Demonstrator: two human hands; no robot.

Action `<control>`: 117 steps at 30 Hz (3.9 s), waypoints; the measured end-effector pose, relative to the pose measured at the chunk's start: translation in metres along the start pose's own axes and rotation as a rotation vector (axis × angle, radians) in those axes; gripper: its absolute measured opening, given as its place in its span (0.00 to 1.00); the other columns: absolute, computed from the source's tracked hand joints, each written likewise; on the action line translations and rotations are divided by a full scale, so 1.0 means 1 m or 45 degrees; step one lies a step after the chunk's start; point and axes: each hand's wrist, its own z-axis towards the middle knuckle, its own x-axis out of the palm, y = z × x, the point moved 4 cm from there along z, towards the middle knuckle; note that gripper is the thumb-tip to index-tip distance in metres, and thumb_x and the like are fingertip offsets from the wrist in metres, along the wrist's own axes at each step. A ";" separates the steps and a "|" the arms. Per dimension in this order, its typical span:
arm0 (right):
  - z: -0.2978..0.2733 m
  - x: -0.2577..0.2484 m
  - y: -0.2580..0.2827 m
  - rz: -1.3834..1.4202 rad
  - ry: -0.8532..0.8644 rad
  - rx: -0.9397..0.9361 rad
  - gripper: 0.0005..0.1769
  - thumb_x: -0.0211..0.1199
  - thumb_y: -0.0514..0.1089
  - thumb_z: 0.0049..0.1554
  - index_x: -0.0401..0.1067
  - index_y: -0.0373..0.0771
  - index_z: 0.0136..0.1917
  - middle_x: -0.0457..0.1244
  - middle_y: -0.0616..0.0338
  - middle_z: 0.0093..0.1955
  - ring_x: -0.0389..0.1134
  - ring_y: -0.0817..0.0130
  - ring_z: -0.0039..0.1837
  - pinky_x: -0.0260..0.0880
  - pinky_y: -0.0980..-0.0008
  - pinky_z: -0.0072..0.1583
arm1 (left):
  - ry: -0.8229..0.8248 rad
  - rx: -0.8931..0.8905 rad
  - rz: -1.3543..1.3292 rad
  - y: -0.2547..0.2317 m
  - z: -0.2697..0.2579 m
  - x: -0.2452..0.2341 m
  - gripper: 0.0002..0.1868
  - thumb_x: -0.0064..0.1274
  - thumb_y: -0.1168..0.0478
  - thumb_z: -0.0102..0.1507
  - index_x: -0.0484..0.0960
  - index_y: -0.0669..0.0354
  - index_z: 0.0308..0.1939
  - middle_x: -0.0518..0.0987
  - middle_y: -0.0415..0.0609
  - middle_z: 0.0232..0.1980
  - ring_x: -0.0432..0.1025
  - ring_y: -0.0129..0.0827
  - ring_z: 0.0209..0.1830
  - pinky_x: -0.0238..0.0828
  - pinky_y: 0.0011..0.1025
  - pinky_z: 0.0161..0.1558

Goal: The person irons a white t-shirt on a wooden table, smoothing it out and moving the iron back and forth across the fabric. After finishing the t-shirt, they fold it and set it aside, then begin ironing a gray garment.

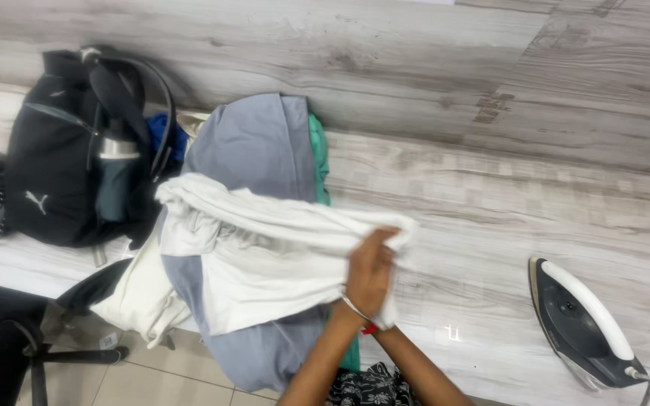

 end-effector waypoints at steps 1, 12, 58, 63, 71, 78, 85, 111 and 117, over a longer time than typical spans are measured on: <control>-0.014 -0.008 -0.001 0.122 -0.020 0.040 0.18 0.59 0.47 0.59 0.73 0.39 0.61 0.67 0.51 0.64 0.69 0.53 0.65 0.66 0.60 0.67 | 0.177 -0.019 -0.013 -0.013 -0.007 0.021 0.20 0.42 0.70 0.62 0.77 0.67 0.57 0.79 0.58 0.37 0.77 0.44 0.35 0.76 0.38 0.40; -0.069 -0.173 0.055 0.603 -0.319 -0.053 0.20 0.60 0.50 0.59 0.73 0.40 0.62 0.67 0.52 0.65 0.68 0.54 0.66 0.66 0.60 0.67 | 0.034 0.670 0.570 -0.003 -0.076 0.118 0.31 0.58 0.39 0.65 0.75 0.53 0.63 0.74 0.57 0.68 0.70 0.50 0.68 0.63 0.53 0.70; -0.185 -0.442 -0.018 -1.788 -0.529 0.301 0.30 0.60 0.42 0.56 0.66 0.50 0.72 0.64 0.57 0.67 0.69 0.54 0.60 0.74 0.55 0.54 | 0.973 -0.082 1.337 0.212 -0.078 0.326 0.45 0.46 0.36 0.64 0.53 0.50 0.79 0.43 0.54 0.83 0.37 0.52 0.82 0.32 0.67 0.72; -0.210 -0.531 -0.027 -1.900 -0.624 0.307 0.31 0.61 0.41 0.55 0.67 0.50 0.72 0.64 0.54 0.68 0.68 0.51 0.63 0.71 0.51 0.58 | 1.146 0.088 1.291 0.182 -0.142 0.367 0.51 0.33 0.25 0.64 0.45 0.51 0.81 0.36 0.55 0.84 0.28 0.49 0.83 0.19 0.63 0.74; -0.155 -0.574 -0.039 -1.675 -0.566 -0.008 0.32 0.62 0.49 0.56 0.65 0.45 0.73 0.57 0.46 0.75 0.54 0.46 0.78 0.58 0.40 0.74 | 1.492 0.153 0.811 0.166 -0.125 0.402 0.39 0.31 0.36 0.69 0.58 0.48 0.80 0.62 0.51 0.79 0.55 0.47 0.75 0.45 0.52 0.75; -0.126 -0.519 -0.063 -1.724 0.079 0.648 0.57 0.67 0.70 0.51 0.40 0.59 0.83 0.31 0.51 0.86 0.33 0.47 0.85 0.49 0.38 0.73 | 0.236 -0.158 1.302 0.187 -0.080 0.326 0.44 0.50 0.38 0.62 0.61 0.57 0.75 0.55 0.64 0.78 0.47 0.57 0.79 0.41 0.58 0.72; -0.177 -0.547 -0.068 -1.569 -0.029 0.657 0.62 0.70 0.73 0.47 0.41 0.56 0.83 0.29 0.45 0.86 0.30 0.40 0.85 0.51 0.47 0.76 | 0.682 -0.104 1.298 0.142 -0.156 0.295 0.51 0.39 0.22 0.61 0.50 0.43 0.79 0.39 0.53 0.84 0.31 0.49 0.83 0.19 0.64 0.74; -0.119 -0.608 0.246 -1.688 -0.830 -0.848 0.27 0.52 0.24 0.63 0.73 0.42 0.69 0.65 0.49 0.53 0.63 0.68 0.41 0.65 0.72 0.39 | -0.127 1.049 0.880 -0.051 0.221 0.196 0.11 0.49 0.74 0.68 0.78 0.64 0.53 0.79 0.56 0.46 0.74 0.41 0.41 0.73 0.37 0.43; -0.217 -0.503 0.120 -1.422 -0.007 -0.117 0.27 0.66 0.46 0.51 0.73 0.49 0.65 0.69 0.67 0.51 0.71 0.72 0.52 0.74 0.66 0.56 | 0.991 -0.726 1.168 -0.012 0.067 0.161 0.29 0.51 0.45 0.65 0.76 0.48 0.69 0.87 0.60 0.31 0.80 0.45 0.29 0.79 0.38 0.41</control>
